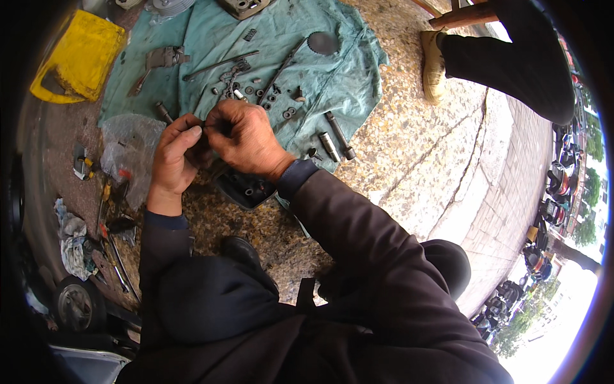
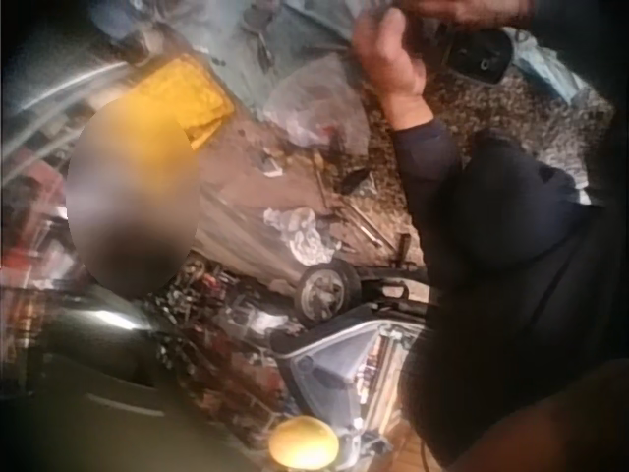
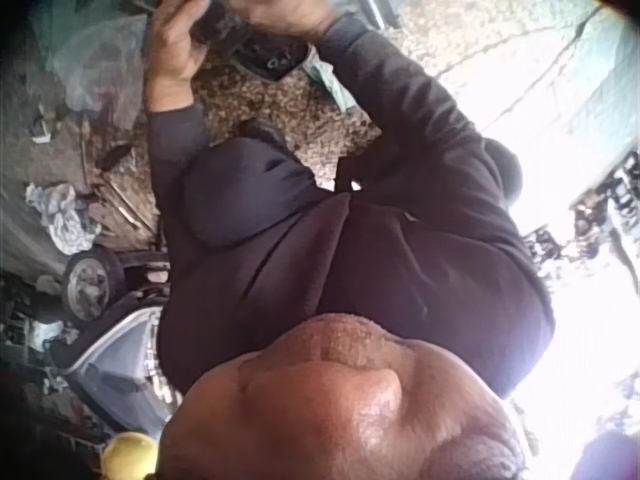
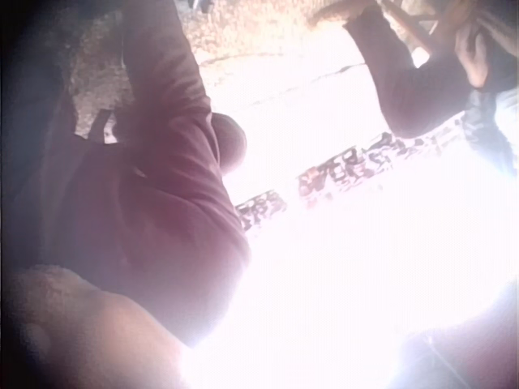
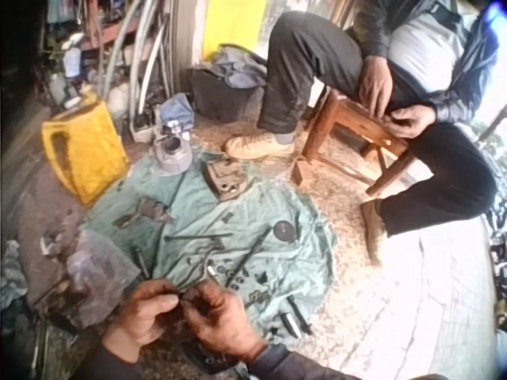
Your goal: The person assembles a motorcycle engine cylinder head by inserting small metal components and fasteners into the head, then uses a screwdriver to tighten them. The person also retrieves a tool from a nearby cart and continues the assembly.
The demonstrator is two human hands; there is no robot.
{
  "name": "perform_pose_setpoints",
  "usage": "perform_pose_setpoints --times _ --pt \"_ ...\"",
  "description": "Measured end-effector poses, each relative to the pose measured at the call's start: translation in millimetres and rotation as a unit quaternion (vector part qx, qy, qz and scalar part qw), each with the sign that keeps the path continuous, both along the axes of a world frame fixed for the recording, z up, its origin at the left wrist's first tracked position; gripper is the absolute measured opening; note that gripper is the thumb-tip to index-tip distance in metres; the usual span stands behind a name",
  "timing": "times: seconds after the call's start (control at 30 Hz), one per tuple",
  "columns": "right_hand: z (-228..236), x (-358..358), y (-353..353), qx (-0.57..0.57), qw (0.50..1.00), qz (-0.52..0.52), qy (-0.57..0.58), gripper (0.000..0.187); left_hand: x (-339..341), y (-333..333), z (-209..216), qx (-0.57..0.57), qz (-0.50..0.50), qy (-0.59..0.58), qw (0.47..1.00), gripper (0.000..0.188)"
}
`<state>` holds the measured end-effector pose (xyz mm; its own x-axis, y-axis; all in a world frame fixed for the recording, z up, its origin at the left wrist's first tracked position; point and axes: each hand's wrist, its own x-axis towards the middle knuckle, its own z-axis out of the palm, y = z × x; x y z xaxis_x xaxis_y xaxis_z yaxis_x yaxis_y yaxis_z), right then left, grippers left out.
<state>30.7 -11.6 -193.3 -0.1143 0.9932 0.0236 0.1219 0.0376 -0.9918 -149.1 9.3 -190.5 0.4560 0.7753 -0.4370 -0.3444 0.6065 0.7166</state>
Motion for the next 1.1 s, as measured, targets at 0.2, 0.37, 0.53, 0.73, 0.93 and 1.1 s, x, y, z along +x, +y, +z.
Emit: perform_pose_setpoints --times 0.2,0.37,0.53,0.73,0.93,1.1 --pt "2.2 2.5 0.5 -0.086 0.992 0.043 0.087 0.008 -3.5 -2.5 3.9 0.015 -0.021 0.003 1.0 0.008" --pt "0.2 16.9 10.4 -0.092 0.987 0.094 0.091 0.008 -3.6 -4.1 5.7 -0.005 -0.012 -0.024 1.0 0.008" --pt "-39.0 77.7 55.1 -0.085 0.975 -0.037 -0.201 0.013 -11.1 -5.1 2.9 -0.065 0.042 -0.085 0.993 0.009" --pt "-92.0 110.4 58.7 0.014 0.806 0.045 -0.59 0.019 -18.5 -10.1 -2.2 -0.123 0.052 -0.171 0.976 0.01" --pt "-99.2 105.2 54.5 0.038 0.778 0.054 -0.625 0.016 -20.5 -11.4 -1.8 -0.151 0.031 -0.209 0.966 0.013" --pt "-103.3 107.1 52.0 0.051 0.776 0.063 -0.626 0.018 -19.9 -12.9 1.6 -0.183 0.035 -0.222 0.957 0.018"
